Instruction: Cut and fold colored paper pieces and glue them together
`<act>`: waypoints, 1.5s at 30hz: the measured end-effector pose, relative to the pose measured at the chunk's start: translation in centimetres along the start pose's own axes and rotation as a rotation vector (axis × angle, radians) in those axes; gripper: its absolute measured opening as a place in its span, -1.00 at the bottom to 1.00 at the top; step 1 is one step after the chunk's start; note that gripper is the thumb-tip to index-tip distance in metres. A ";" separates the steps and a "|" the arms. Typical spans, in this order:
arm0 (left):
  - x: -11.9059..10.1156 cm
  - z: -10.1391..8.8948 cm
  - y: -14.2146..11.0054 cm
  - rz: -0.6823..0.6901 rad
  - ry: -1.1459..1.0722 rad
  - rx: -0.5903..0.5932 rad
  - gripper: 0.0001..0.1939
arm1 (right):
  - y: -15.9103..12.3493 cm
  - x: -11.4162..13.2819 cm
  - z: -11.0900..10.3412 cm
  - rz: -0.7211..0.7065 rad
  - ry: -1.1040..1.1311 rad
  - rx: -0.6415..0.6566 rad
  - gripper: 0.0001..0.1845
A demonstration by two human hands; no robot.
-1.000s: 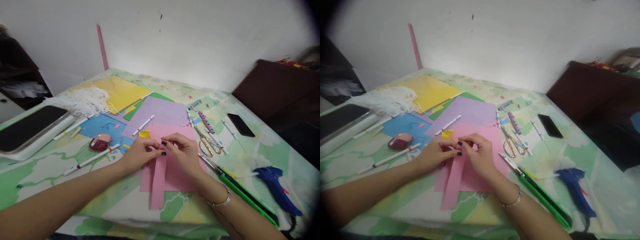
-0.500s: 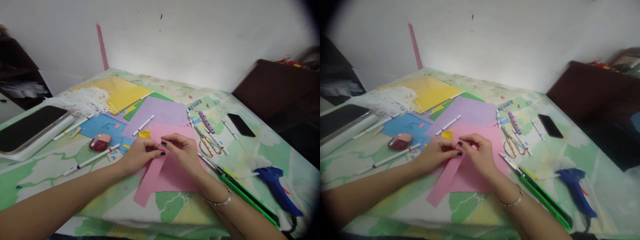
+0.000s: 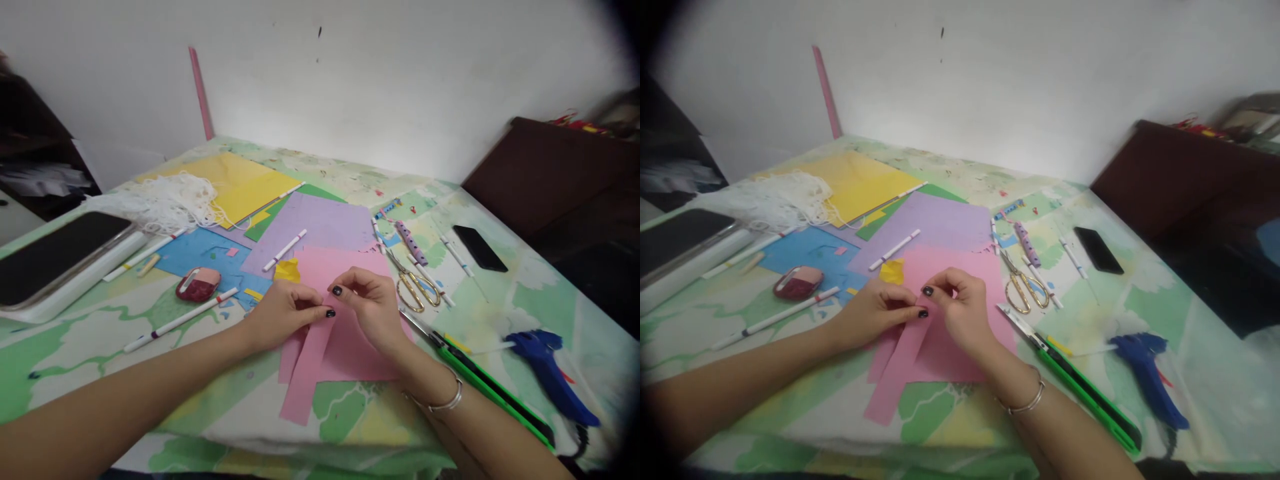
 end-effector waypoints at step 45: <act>-0.2 -2.9 0.0 -0.097 -0.552 0.207 -0.80 | -10.3 3.8 -6.1 0.179 -0.483 0.374 -0.68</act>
Point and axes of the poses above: each hand's wrist, its own y-axis towards the middle knuckle, its own z-axis out of the palm, x = y × z, the point moved 3 cm from there along y, towards the middle knuckle, and after that the axes turned 12 degrees about -y, right-handed, at the moved point
